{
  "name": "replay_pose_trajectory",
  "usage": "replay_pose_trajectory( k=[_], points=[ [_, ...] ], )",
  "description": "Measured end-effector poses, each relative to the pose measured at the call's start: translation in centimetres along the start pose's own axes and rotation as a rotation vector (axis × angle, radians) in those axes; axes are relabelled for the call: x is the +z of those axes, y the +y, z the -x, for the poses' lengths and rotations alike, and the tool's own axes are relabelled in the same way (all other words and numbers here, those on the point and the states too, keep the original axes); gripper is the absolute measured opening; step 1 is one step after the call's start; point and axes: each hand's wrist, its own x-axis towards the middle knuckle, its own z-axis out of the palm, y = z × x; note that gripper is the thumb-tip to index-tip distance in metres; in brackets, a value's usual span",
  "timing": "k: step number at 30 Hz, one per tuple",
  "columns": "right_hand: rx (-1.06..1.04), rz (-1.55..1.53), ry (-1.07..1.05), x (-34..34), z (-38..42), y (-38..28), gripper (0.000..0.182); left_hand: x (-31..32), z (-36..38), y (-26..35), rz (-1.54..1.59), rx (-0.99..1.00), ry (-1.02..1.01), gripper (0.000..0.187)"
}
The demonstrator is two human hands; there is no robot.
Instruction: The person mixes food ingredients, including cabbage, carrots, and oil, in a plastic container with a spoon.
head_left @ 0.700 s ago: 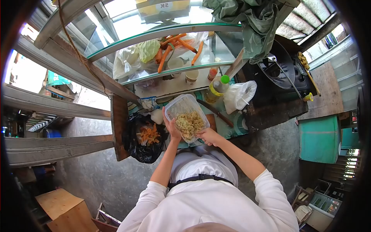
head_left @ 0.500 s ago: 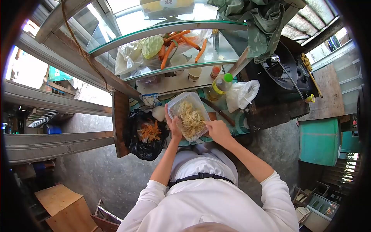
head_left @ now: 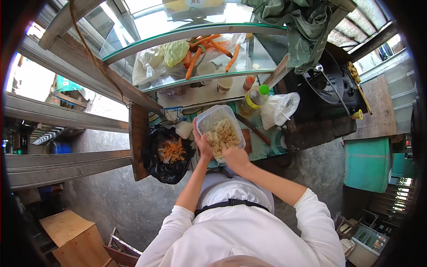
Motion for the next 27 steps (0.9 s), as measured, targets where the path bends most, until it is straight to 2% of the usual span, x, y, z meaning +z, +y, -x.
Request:
replay_pose_trajectory(
  k=[2, 5, 6, 7, 11, 14, 15, 18, 21, 24, 27],
  points=[
    [-0.032, 0.018, -0.097, 0.3, 1.8, 0.1, 0.021, 0.4, -0.2, -0.1, -0.065, 0.037, -0.018, 0.074],
    [-0.097, -0.011, -0.132, -1.4, 0.9, 2.1, 0.015, -0.1, 1.0, -1.9, 0.081, -0.135, 0.114, 0.074],
    [-0.111, -0.028, -0.121, -2.7, 0.0, 2.9, 0.014, 0.1, 0.9, -1.8, 0.059, -0.111, 0.079, 0.074],
    [-0.075, -0.059, -0.024, -4.1, -0.6, 2.6, 0.011, 0.3, 0.8, -1.6, 0.037, -0.091, 0.048, 0.075],
    [0.022, -0.059, -0.067, -1.2, -0.3, 0.3, 0.012, 0.9, 0.3, -1.1, -0.175, 0.017, 0.04, 0.076],
    [-0.016, -0.057, -0.147, -0.8, 1.7, 1.6, 0.013, 0.7, 0.5, -0.7, 0.123, -0.132, 0.057, 0.075],
    [-0.013, -0.082, -0.179, -3.6, 1.3, 2.6, 0.015, 0.1, 0.7, -1.9, 0.085, -0.07, 0.068, 0.075],
    [0.128, -0.107, -0.19, -7.9, 0.6, 5.1, 0.013, 0.5, 0.6, -1.0, -0.011, -0.048, 0.028, 0.075],
    [0.197, -0.121, -0.33, -3.9, 0.3, 8.0, 0.017, 2.0, 0.2, -0.2, -0.109, 0.075, 0.015, 0.074],
    [0.227, -0.391, -0.382, 2.3, -0.3, 9.5, 0.019, 2.8, 0.5, -0.3, -0.187, 0.048, 0.029, 0.074],
    [0.075, -0.579, -0.285, 4.7, 0.1, 8.7, 0.019, 2.5, 0.8, -0.6, -0.04, 0.017, 0.125, 0.074]
  ],
)
